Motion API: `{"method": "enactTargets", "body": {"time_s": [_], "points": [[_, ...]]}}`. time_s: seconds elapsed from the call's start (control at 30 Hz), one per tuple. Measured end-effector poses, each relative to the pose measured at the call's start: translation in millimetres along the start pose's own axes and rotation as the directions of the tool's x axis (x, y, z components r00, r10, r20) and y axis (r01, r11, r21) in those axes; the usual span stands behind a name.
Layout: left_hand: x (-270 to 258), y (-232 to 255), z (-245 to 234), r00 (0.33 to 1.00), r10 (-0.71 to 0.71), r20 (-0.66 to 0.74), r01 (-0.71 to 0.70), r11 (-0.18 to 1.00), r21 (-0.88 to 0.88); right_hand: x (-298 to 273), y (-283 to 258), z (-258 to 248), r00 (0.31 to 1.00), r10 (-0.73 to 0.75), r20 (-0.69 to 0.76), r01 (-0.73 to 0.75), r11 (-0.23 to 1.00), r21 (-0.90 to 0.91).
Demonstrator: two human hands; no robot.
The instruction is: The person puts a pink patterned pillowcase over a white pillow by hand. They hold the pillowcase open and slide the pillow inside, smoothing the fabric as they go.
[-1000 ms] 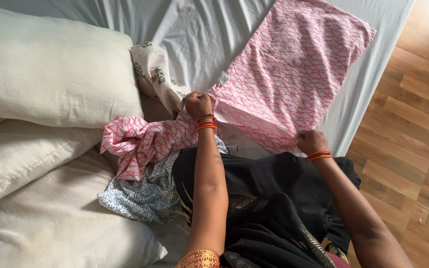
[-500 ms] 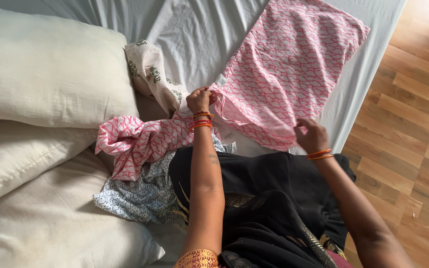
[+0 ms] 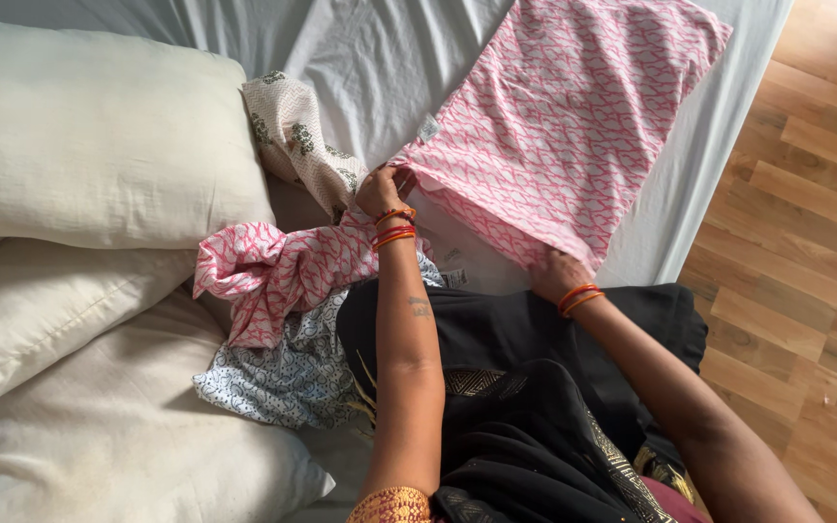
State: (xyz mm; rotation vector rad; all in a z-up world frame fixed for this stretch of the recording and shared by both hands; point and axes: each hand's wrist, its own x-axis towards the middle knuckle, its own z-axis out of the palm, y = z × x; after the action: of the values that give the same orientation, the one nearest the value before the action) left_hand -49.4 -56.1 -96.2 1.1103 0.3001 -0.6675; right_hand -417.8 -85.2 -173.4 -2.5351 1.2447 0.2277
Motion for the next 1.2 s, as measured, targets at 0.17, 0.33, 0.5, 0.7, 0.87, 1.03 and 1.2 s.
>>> {"method": "enactTargets", "body": {"time_s": [0.17,0.33,0.5,0.7,0.87,1.03,1.2], "points": [[12,-22,-1,0.996,0.040,-0.074,-0.039,0.999,0.013,-4,26,-22,0.980,0.124,-0.156,-0.103,0.986,0.133],[26,-35,-4,0.997,0.059,-0.057,-0.060,0.998,-0.012,-7,31,-49,0.968,0.173,-0.184,-0.162,0.984,0.072],[39,-51,-2,0.975,0.153,0.161,-0.176,0.974,0.143,-9,41,-78,0.950,0.260,-0.175,-0.229,0.956,0.181],[-4,-39,2,0.726,0.474,0.498,-0.635,0.186,0.750,-12,56,-83,0.941,0.327,-0.086,-0.311,0.938,0.154],[-37,-12,13,0.864,0.386,0.322,-0.394,0.124,0.911,1,65,-70,0.921,0.349,0.171,-0.332,0.935,-0.123],[-33,-8,6,0.928,0.343,0.146,-0.220,0.188,0.957,-3,36,-64,0.901,0.364,0.235,-0.329,0.928,-0.178],[-2,-28,-2,0.871,0.420,0.255,-0.436,0.420,0.796,-20,20,-74,0.972,0.229,0.048,-0.218,0.962,-0.163]]}}
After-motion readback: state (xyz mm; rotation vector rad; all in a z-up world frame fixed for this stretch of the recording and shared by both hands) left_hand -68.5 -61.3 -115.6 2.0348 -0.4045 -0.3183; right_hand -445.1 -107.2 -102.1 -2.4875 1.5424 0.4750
